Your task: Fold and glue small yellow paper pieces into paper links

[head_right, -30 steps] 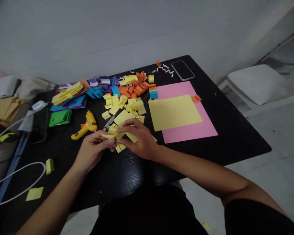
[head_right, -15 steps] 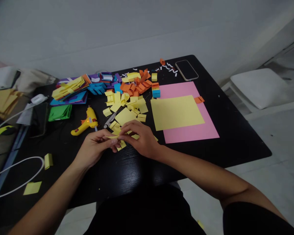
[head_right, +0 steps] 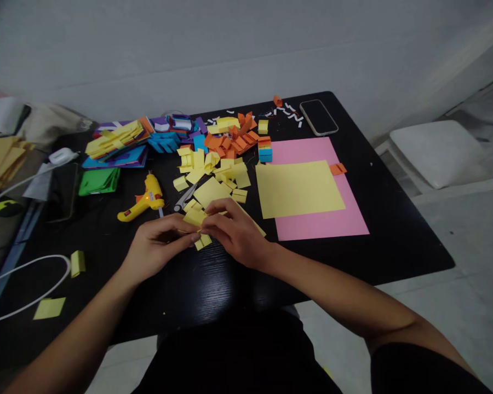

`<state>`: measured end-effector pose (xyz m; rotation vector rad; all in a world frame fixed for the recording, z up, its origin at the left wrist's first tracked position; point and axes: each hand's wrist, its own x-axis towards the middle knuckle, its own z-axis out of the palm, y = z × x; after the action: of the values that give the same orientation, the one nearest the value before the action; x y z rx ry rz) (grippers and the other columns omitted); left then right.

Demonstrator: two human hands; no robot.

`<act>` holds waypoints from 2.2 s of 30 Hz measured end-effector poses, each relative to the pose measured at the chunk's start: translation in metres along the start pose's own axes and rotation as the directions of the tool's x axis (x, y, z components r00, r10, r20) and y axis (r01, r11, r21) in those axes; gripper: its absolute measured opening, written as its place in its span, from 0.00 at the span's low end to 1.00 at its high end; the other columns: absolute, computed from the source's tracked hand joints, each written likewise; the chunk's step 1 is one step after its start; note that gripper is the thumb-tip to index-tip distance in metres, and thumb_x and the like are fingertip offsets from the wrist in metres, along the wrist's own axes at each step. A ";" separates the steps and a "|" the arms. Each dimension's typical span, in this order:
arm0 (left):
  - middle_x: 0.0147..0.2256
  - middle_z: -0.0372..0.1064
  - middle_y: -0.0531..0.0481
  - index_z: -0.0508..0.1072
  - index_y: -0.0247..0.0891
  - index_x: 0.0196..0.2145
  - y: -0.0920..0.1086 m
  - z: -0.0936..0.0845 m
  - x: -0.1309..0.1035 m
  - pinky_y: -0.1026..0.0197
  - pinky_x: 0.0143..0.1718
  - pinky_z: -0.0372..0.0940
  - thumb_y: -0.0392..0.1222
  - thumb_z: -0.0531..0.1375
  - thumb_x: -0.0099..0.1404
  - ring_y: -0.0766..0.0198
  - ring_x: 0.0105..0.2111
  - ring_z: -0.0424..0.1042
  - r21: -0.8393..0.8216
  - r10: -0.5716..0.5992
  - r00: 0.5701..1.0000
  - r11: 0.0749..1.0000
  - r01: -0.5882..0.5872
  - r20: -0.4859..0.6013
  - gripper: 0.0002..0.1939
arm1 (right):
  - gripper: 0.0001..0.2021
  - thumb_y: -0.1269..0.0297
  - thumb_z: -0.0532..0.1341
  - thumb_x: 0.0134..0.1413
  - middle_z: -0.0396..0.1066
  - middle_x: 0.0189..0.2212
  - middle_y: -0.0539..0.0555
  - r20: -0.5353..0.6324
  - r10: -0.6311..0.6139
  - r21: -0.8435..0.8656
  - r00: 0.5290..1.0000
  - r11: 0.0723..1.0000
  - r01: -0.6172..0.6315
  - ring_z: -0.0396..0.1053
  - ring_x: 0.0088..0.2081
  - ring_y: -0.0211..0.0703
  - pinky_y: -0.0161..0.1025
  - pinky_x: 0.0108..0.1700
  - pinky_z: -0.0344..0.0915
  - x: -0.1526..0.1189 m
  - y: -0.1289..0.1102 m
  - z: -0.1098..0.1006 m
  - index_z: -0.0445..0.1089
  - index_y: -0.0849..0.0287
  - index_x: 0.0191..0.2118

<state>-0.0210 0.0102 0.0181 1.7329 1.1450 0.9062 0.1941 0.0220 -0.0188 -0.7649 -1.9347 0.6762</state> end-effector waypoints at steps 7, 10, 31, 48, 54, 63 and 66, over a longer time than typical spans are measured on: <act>0.31 0.75 0.50 0.78 0.37 0.36 -0.003 0.001 -0.003 0.66 0.30 0.68 0.34 0.65 0.67 0.68 0.29 0.72 0.269 0.261 0.965 0.930 -0.252 0.000 0.02 | 0.07 0.72 0.59 0.69 0.66 0.48 0.57 -0.001 -0.072 -0.066 0.997 0.995 0.072 0.70 0.50 0.45 0.43 0.48 0.75 -0.003 0.000 0.000 0.72 0.53 0.46; 0.34 0.76 0.48 0.77 0.37 0.38 -0.004 0.003 -0.006 0.64 0.34 0.71 0.32 0.62 0.69 0.65 0.33 0.76 0.341 0.327 0.945 0.888 -0.308 0.002 0.04 | 0.08 0.73 0.60 0.68 0.66 0.47 0.56 -0.005 -0.104 -0.100 0.995 0.990 0.104 0.69 0.49 0.44 0.42 0.47 0.75 -0.003 0.000 0.000 0.73 0.53 0.46; 0.39 0.76 0.45 0.77 0.36 0.41 -0.011 0.002 -0.007 0.63 0.37 0.74 0.32 0.61 0.70 0.63 0.37 0.78 0.534 0.450 0.890 0.735 -0.418 0.078 0.05 | 0.09 0.74 0.63 0.63 0.71 0.50 0.59 -0.020 -0.189 -0.282 0.982 0.943 0.176 0.72 0.51 0.49 0.50 0.51 0.76 -0.003 0.002 0.001 0.74 0.53 0.46; 0.42 0.76 0.44 0.75 0.37 0.48 -0.024 -0.003 -0.006 0.62 0.36 0.74 0.34 0.57 0.74 0.61 0.38 0.79 0.615 0.393 0.911 0.689 -0.383 0.127 0.09 | 0.17 0.64 0.72 0.50 0.74 0.40 0.53 0.177 0.582 0.544 0.794 0.614 -0.572 0.76 0.39 0.41 0.42 0.46 0.76 0.005 -0.001 0.012 0.72 0.55 0.45; 0.41 0.77 0.44 0.73 0.38 0.49 -0.020 0.001 -0.006 0.60 0.39 0.75 0.32 0.56 0.72 0.60 0.39 0.79 0.585 0.368 0.924 0.729 -0.355 0.103 0.11 | 0.17 0.61 0.77 0.43 0.79 0.35 0.52 0.165 0.647 0.601 0.744 0.532 -0.596 0.78 0.39 0.44 0.45 0.49 0.75 0.004 0.006 0.015 0.77 0.57 0.40; 0.35 0.76 0.51 0.60 0.41 0.54 -0.011 0.021 -0.008 0.64 0.29 0.72 0.46 0.65 0.66 0.61 0.31 0.80 0.124 -0.108 0.971 0.983 0.136 -0.212 0.24 | 0.14 0.61 0.76 0.46 0.80 0.37 0.53 0.101 0.630 0.595 0.770 0.582 -0.554 0.79 0.41 0.45 0.44 0.48 0.76 0.002 0.006 0.018 0.79 0.57 0.39; 0.31 0.74 0.53 0.63 0.41 0.53 -0.015 0.027 -0.006 0.64 0.29 0.70 0.46 0.62 0.69 0.63 0.29 0.77 0.013 -0.176 0.956 0.983 0.184 -0.236 0.19 | 0.12 0.63 0.74 0.48 0.80 0.38 0.54 0.099 0.605 0.559 0.790 0.623 -0.547 0.79 0.41 0.45 0.42 0.47 0.77 0.002 0.002 0.018 0.78 0.57 0.40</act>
<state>-0.0038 0.0010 -0.0063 1.5479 1.4564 1.0008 0.1780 0.0220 -0.0271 -1.0115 -1.2442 1.5023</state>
